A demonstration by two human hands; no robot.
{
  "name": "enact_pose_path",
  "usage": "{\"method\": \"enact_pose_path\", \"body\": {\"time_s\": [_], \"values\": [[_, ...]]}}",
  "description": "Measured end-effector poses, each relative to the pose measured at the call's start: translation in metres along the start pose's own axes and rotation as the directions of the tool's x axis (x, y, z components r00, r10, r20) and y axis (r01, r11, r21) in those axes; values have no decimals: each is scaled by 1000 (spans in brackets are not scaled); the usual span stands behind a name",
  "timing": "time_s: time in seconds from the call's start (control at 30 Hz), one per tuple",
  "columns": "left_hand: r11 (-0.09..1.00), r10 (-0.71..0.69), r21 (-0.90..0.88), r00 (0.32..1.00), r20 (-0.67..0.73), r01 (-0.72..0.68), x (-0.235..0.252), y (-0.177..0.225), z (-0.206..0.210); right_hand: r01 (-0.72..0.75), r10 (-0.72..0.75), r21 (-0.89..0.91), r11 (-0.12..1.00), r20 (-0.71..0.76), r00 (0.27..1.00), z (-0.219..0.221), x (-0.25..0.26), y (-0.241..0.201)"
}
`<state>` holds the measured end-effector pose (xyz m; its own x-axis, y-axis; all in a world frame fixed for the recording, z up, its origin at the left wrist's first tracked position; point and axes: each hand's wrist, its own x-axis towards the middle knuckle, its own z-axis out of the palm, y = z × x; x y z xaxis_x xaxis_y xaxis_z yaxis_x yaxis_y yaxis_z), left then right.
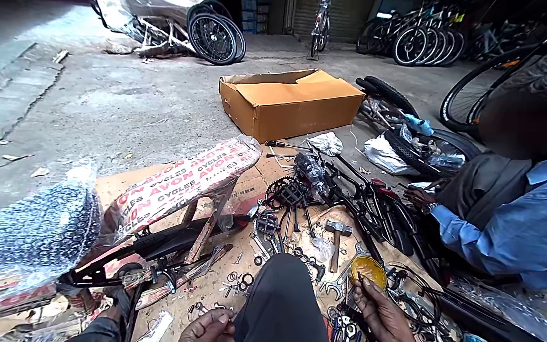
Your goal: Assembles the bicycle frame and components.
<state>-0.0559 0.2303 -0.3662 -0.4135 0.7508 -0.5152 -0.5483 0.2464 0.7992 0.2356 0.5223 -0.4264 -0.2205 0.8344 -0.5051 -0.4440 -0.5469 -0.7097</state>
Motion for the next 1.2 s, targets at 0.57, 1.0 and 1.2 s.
{"method": "enact_pose_path", "body": {"time_s": [0.57,1.0,1.2], "values": [[884,219,-297,882,-417,-361,-12,21,-23,168,136,-361,917,681,720,228,-147,185],[829,165,-401,855,-491,-390,2,12,-34,449,46,-493,745,710,702,231,-137,225],[863,86,-384,846,-526,-327,6,12,-49,680,63,-585,443,777,627,240,-121,234]]}}
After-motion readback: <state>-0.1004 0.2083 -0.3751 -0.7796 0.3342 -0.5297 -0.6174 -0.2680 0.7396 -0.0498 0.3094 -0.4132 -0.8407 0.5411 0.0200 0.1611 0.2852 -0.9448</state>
